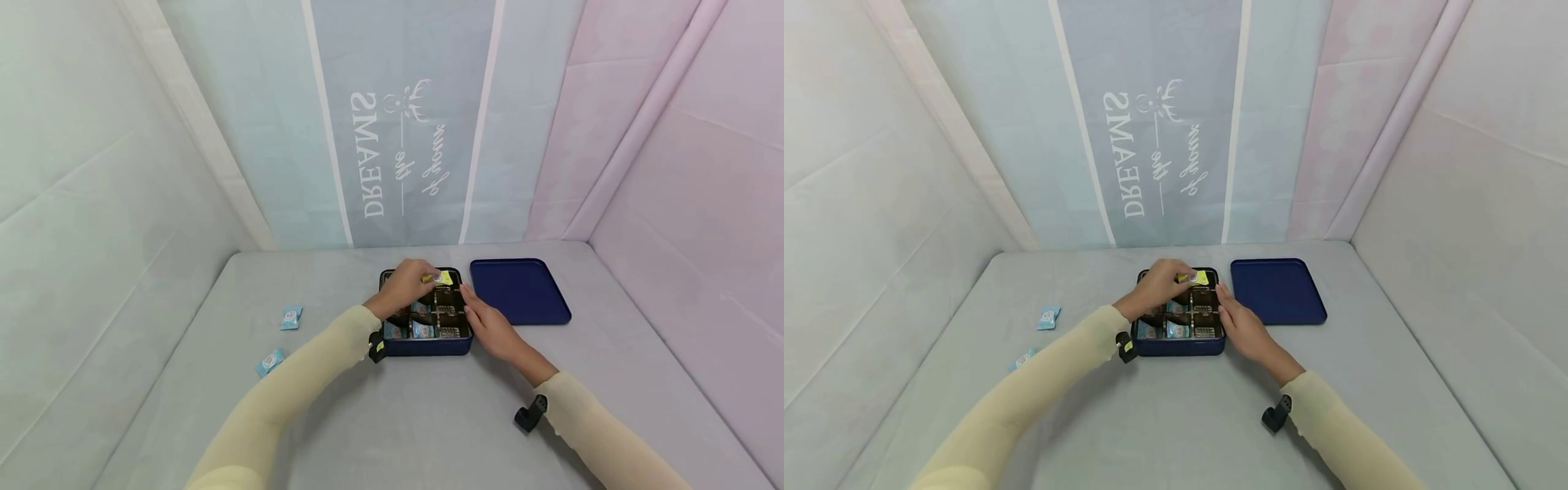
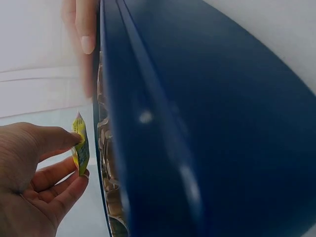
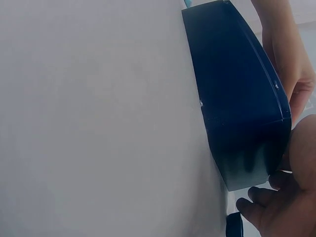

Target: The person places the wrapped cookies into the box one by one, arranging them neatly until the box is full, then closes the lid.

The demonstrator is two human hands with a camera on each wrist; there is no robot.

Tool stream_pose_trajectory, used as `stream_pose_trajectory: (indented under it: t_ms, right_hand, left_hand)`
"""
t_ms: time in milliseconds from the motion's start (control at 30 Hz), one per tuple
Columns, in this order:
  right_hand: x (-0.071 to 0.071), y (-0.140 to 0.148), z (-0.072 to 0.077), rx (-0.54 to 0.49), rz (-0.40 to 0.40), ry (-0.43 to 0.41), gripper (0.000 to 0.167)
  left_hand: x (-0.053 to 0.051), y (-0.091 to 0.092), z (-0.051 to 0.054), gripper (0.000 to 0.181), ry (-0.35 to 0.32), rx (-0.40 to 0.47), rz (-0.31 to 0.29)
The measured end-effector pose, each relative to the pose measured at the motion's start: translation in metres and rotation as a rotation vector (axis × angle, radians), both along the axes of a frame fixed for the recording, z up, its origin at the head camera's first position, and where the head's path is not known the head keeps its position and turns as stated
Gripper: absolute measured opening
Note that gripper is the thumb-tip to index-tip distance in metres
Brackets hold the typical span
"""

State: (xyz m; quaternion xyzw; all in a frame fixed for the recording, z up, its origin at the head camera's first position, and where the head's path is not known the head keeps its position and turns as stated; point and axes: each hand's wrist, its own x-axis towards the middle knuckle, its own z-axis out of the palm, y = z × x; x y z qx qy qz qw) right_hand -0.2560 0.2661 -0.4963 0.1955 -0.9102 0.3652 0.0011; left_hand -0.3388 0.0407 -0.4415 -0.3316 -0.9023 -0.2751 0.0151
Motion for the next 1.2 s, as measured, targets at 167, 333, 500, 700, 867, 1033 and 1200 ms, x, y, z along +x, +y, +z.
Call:
stream_pose_trajectory:
  t_ms: [167, 333, 500, 700, 867, 1033, 1200]
  right_hand:
    - [0.001, 0.001, 0.001, -0.002, 0.002, 0.006, 0.053]
    - [0.003, 0.000, 0.001, -0.008, -0.001, 0.031, 0.052]
    - [0.004, 0.000, 0.001, -0.008, -0.004, 0.034, 0.052]
    - [0.003, -0.001, 0.002, -0.004, -0.006, 0.025, 0.052]
    - [0.003, -0.001, 0.003, -0.001, 0.004, 0.029, 0.052]
    - [0.003, -0.001, 0.004, -0.002, 0.001, 0.028, 0.052]
    - [0.004, 0.000, 0.002, -0.002, 0.003, 0.044, 0.052]
  left_hand:
    - [-0.002, 0.006, -0.002, 0.026, -0.007, -0.016, 0.001]
    - [-0.004, 0.009, -0.005, 0.025, -0.005, -0.035, 0.012]
    - [-0.004, 0.012, -0.006, 0.023, -0.012, -0.054, 0.017]
    - [-0.005, 0.014, -0.007, 0.025, -0.018, -0.059, 0.028]
    - [-0.006, 0.015, -0.007, 0.025, -0.036, -0.035, 0.021]
    - [-0.008, 0.016, -0.009, 0.025, -0.032, -0.023, 0.012]
    - [-0.008, 0.018, -0.010, 0.026, -0.037, -0.026, 0.012]
